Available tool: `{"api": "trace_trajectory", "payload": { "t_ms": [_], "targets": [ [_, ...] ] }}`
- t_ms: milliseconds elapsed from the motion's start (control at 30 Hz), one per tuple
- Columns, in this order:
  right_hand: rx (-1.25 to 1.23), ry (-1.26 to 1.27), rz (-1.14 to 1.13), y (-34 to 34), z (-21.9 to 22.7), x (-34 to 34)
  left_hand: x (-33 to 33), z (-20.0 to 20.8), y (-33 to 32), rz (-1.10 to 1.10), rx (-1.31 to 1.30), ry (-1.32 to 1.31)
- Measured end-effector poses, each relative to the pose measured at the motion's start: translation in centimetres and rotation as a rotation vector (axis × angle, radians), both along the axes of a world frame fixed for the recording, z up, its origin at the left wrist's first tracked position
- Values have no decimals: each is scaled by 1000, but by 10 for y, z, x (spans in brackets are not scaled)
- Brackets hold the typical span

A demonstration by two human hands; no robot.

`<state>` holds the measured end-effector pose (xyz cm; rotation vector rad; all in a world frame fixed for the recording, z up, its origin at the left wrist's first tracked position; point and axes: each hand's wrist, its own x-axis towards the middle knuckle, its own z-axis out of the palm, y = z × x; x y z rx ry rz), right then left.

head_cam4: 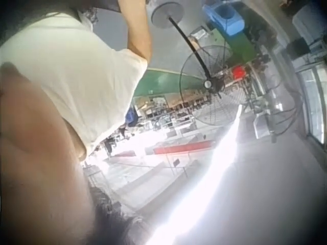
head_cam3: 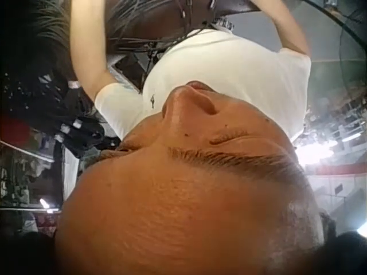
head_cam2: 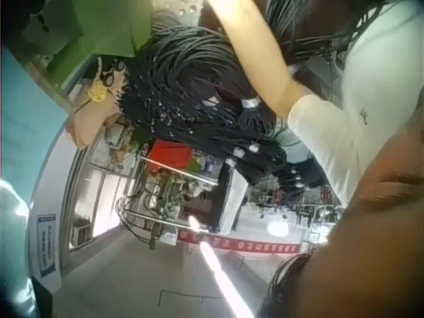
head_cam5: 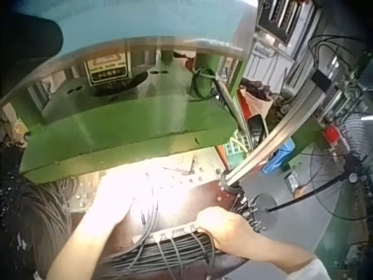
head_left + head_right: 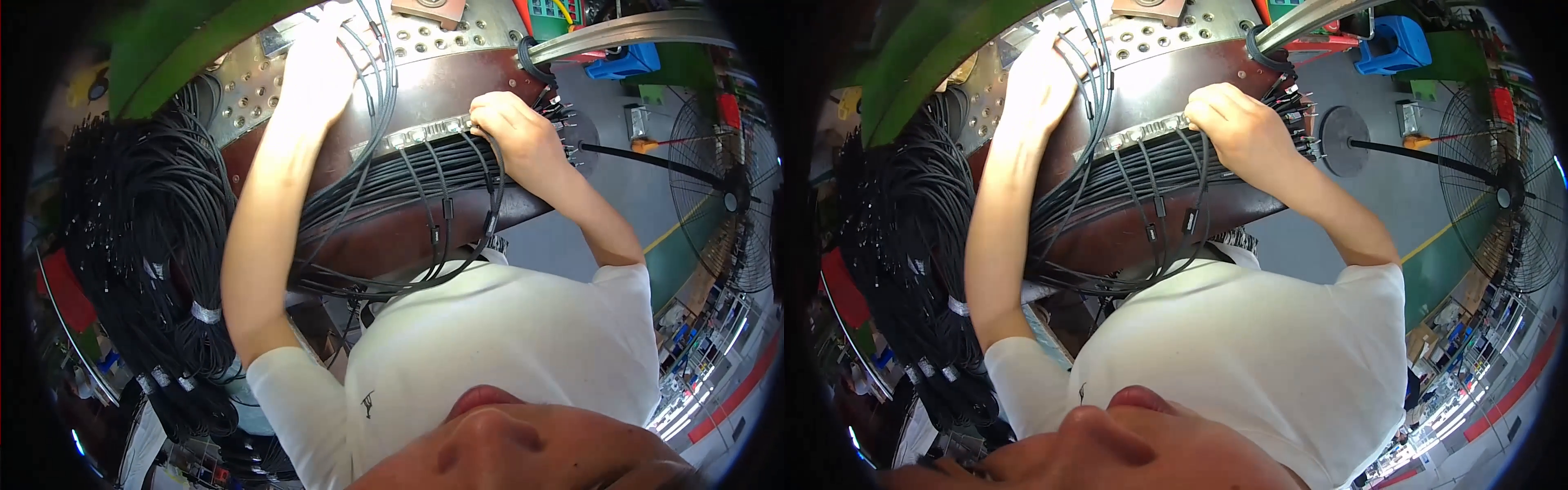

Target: The recorder is assembling and organizing bundles of black cables by inserting connectors into a testing fixture at a workbench.

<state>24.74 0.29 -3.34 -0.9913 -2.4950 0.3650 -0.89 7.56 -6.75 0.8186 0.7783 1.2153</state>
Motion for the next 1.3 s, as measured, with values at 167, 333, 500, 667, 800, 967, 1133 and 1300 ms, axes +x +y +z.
{"api": "trace_trajectory", "payload": {
  "t_ms": [167,333,500,667,800,967,1133,1300],
  "targets": [
    [-165,27,49,12,-1,4,21,5,-13,-9,-249,-207],
    [-370,96,-78,113,18,-25,19,8,-18,9,-284,-93],
    [-464,245,-269,155,40,-68,17,8,-15,-95,-255,-241],
    [-420,238,-239,144,39,-76,11,19,-10,-25,-231,-255],
    [-361,223,-239,145,38,-79,-7,29,-44,-113,-302,-394],
    [-342,200,-184,120,34,-93,-30,47,-101,-202,-316,-534],
    [-470,509,-15,104,24,-48,-151,107,-180,125,113,-597],
    [155,-40,136,77,-7,-40,-322,106,-237,1039,-456,1035]
  ]
}}
